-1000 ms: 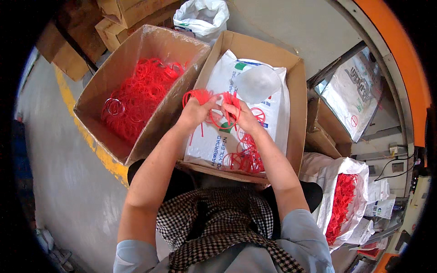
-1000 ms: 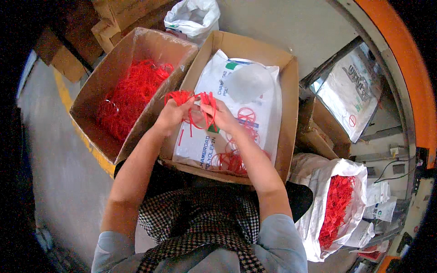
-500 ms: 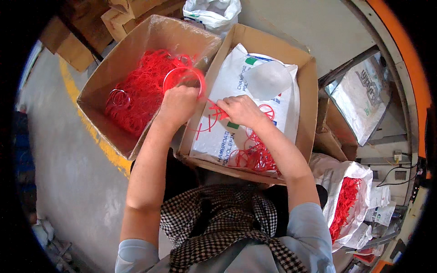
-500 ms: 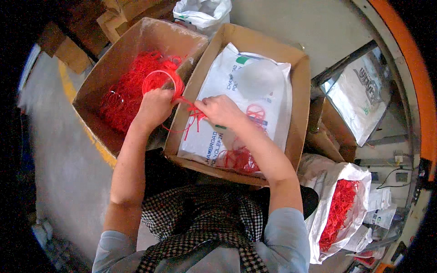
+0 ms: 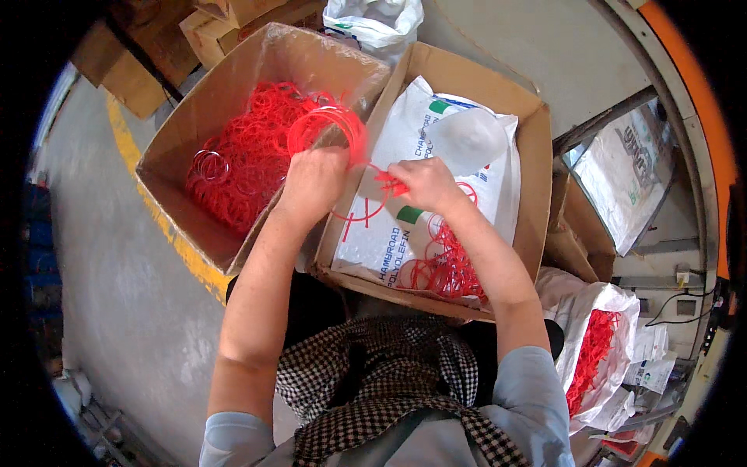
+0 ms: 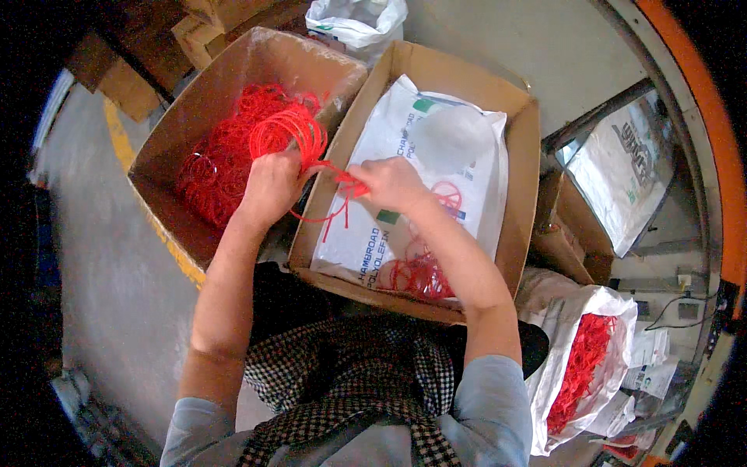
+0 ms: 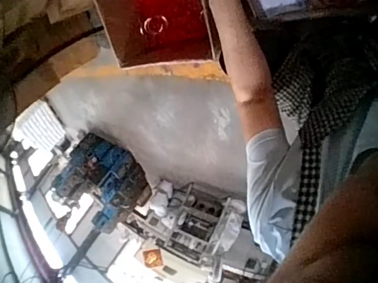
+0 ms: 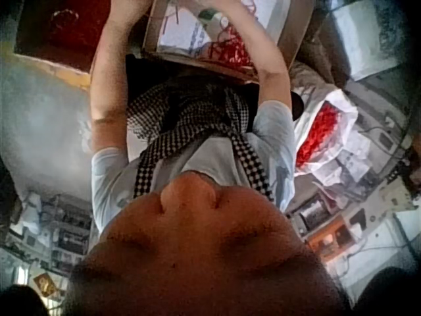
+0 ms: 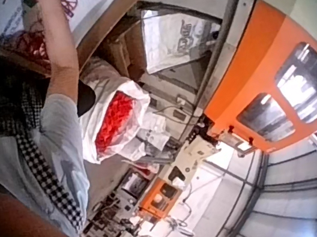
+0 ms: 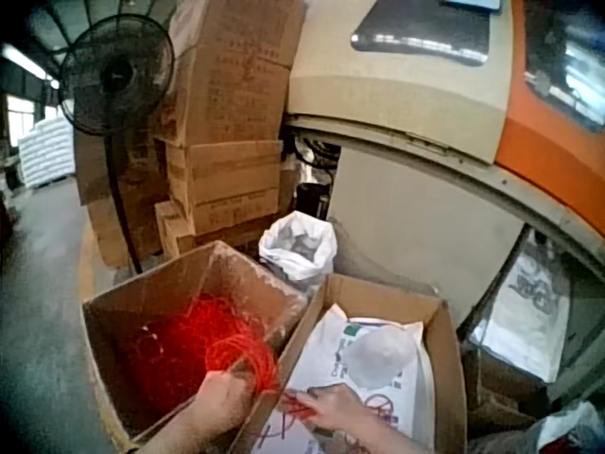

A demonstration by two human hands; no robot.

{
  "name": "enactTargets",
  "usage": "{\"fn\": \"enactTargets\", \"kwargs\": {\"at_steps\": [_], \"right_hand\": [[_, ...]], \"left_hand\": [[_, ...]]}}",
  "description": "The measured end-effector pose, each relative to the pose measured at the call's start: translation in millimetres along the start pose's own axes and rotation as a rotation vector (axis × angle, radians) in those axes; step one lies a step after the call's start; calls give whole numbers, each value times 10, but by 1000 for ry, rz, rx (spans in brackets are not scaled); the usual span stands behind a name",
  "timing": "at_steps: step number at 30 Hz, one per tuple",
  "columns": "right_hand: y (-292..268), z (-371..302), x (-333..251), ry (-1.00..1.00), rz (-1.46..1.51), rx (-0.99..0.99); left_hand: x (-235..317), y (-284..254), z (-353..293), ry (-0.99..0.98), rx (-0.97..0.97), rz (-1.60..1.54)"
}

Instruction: The person sits at a workbench and repeatedly picks tangled red plastic rings from a central cardboard box. They separate the rings by hand and place them into a second cardboard box to the left. The process continues throughout the clip.

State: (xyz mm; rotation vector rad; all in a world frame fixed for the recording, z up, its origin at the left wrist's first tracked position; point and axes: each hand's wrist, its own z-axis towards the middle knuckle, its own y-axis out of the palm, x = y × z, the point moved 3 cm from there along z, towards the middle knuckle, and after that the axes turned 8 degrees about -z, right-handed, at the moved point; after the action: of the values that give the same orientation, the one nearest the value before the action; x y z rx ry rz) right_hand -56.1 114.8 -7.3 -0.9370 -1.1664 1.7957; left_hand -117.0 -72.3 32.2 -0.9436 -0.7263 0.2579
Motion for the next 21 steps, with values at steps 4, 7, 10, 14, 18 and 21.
{"fn": "enactTargets", "kwargs": {"at_steps": [4, 7, 10, 14, 18, 21], "right_hand": [[-58, 25, 12, 284, 1390, -362], [-211, -57, -68, 305, 1778, -641], [-387, -96, -224, 309, 1117, -815], [-177, -136, 127, 638, 556, -67], [369, -453, 872, 929, 548, 138], [1150, -678, 688, 969, 366, -220]], "left_hand": [[-17, -42, -8, -123, 29, -674], [156, 132, -82, -536, -370, -1245], [-82, 121, -140, -340, -565, -774], [-227, -153, -124, -228, -23, -114], [-832, -358, -157, -609, 256, -72], [-1550, -496, -379, -857, 178, -88]]}}
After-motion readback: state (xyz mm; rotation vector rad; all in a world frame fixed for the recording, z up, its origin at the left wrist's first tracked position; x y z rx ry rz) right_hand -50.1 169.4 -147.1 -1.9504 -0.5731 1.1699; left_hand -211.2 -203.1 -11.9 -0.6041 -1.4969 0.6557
